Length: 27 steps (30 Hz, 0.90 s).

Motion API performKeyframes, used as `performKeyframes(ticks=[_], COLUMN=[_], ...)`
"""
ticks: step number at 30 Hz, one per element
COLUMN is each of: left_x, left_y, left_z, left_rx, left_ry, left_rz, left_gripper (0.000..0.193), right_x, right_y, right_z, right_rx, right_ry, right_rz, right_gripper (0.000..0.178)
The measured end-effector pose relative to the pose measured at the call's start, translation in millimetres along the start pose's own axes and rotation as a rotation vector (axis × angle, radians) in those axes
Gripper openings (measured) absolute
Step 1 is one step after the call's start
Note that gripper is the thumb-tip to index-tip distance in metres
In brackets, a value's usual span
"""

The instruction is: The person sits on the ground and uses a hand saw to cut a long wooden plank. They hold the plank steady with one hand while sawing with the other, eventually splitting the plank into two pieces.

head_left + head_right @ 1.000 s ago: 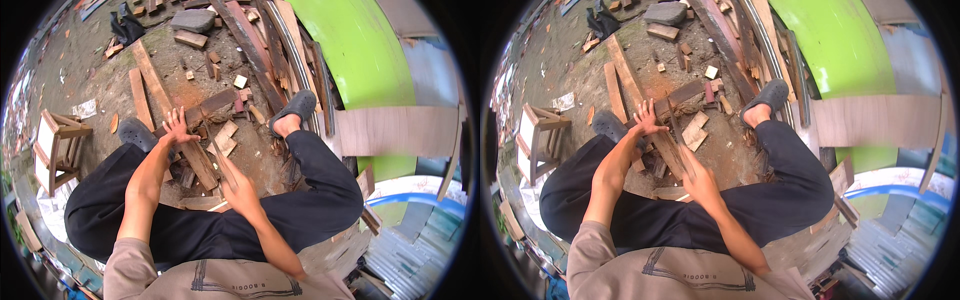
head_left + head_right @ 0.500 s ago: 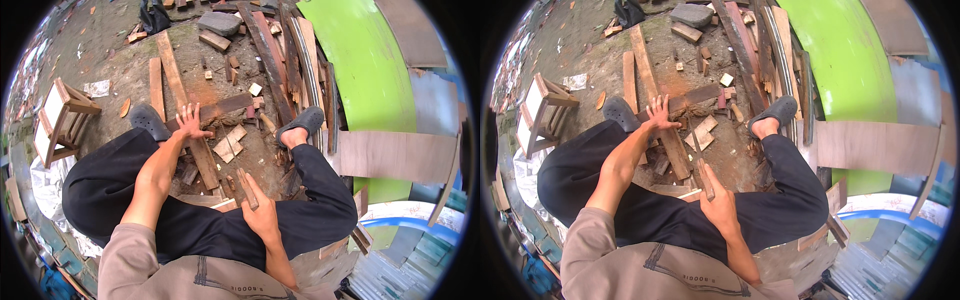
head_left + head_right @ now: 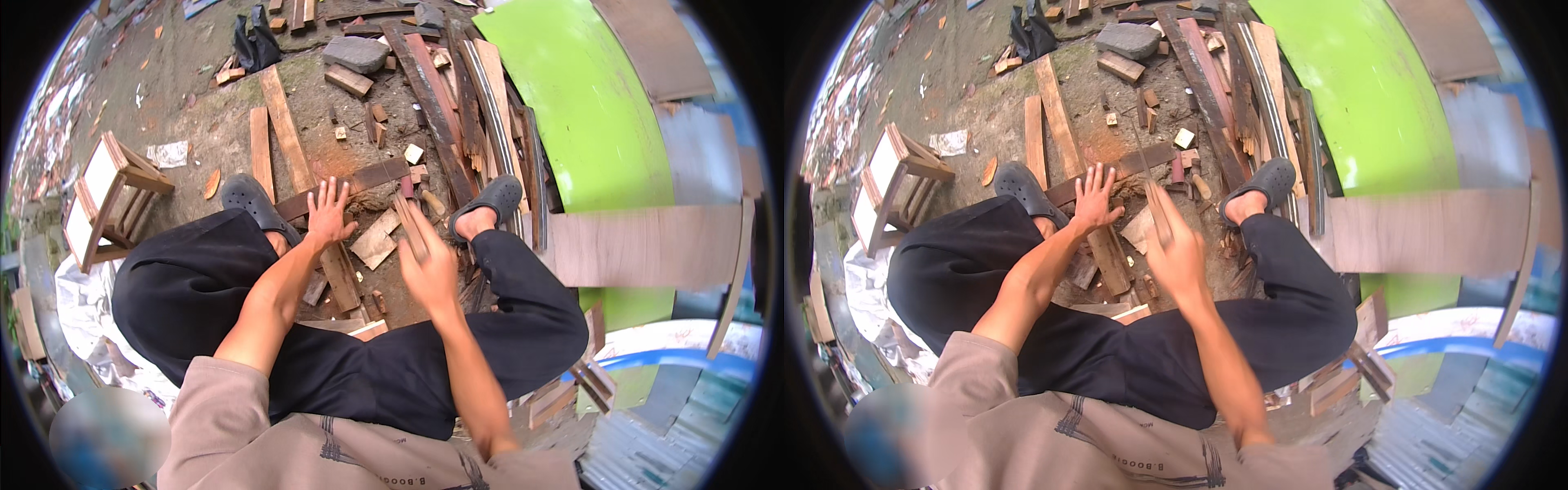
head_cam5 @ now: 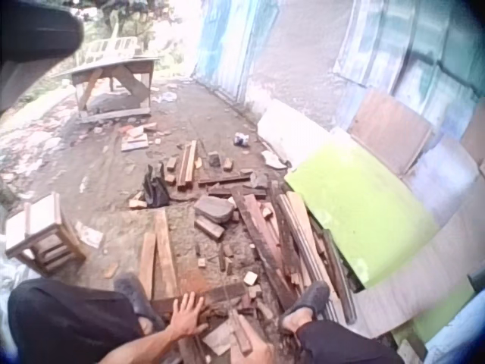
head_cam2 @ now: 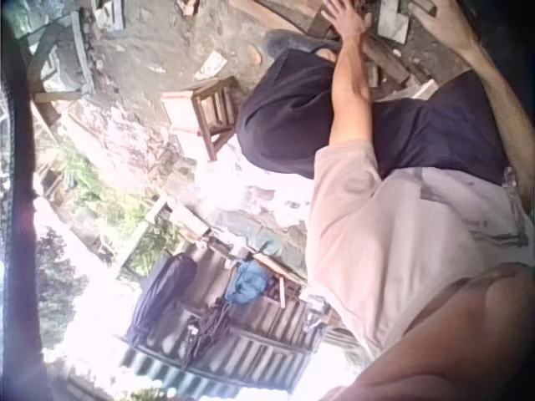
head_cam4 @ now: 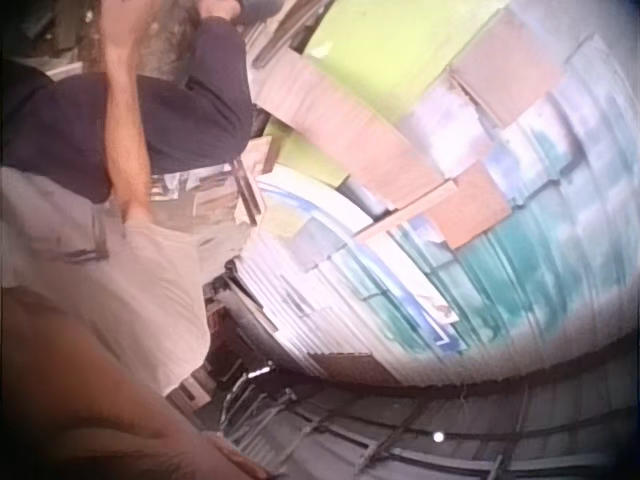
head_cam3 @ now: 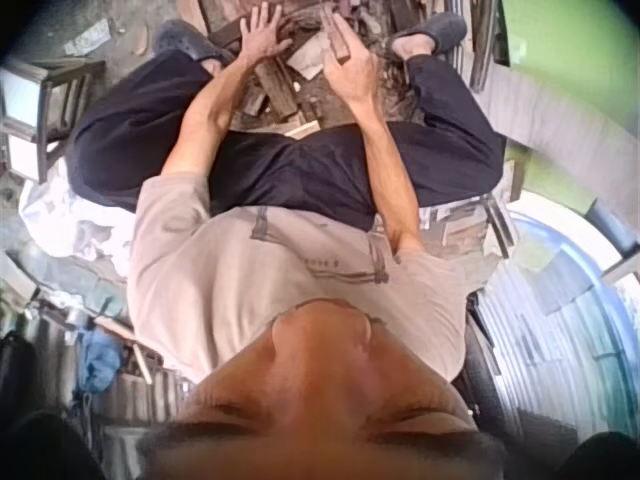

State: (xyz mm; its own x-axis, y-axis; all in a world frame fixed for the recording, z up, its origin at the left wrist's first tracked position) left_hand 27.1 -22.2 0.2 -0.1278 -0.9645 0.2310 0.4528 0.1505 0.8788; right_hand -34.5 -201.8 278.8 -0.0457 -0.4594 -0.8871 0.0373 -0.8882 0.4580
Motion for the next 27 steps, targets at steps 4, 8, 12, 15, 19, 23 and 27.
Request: performKeyframes(ticks=[4,8,12,15,19,23,27], left_x=[28.3,52.0,0.1,-24.9,-32.8,-27.0,-19.1], left_y=[8.4,-8.4,-21.8,-9.3,8.5,12.8,7.5], left_z=[13.6,10.8,21.2,24.1,34.3,31.7,20.8], left_rx=[-0.206,-0.136,-0.147,-0.114,-0.13,-0.164,-0.152], left_ry=[-0.136,-0.271,-0.228,-0.088,0.045,0.046,0.082], left_rz=[-0.096,0.021,0.119,0.036,-0.013,0.0,0.044], left_gripper=[0.103,0.095,0.086,0.085,0.088,0.096,0.104], right_x=[40.1,74.1,64.0,58.1,81.6,102.8,99.9], right_y=[-44.2,-65.7,-114.7,-78.8,-73.5,-70.9,-55.7], right_z=[-89.0,-126.0,-131.0,-89.4,-34.4,21.1,58.4], right_rx=[-0.027,-0.026,-0.2,0.002,0.094,0.017,-0.018], right_ry=[-0.014,0.092,-0.12,-0.144,-0.209,-0.315,-0.286], right_rz=[0.077,0.315,0.388,0.2,-0.038,-0.036,0.052], right_gripper=[0.069,0.052,0.04,0.05,0.061,0.058,0.058])
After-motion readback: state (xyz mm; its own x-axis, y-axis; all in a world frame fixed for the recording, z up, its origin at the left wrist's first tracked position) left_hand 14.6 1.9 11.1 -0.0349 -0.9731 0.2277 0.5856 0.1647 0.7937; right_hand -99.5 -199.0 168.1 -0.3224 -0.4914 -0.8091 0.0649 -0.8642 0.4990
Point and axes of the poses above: each hand's wrist, its own z-axis away from the middle knuckle, its own y-axis out of the back of the hand, x = y × z, the point moved 5 cm from there along -z, towards the middle knuckle, and after that the axes turned 3 degrees about -z, right-handed, at the moved point
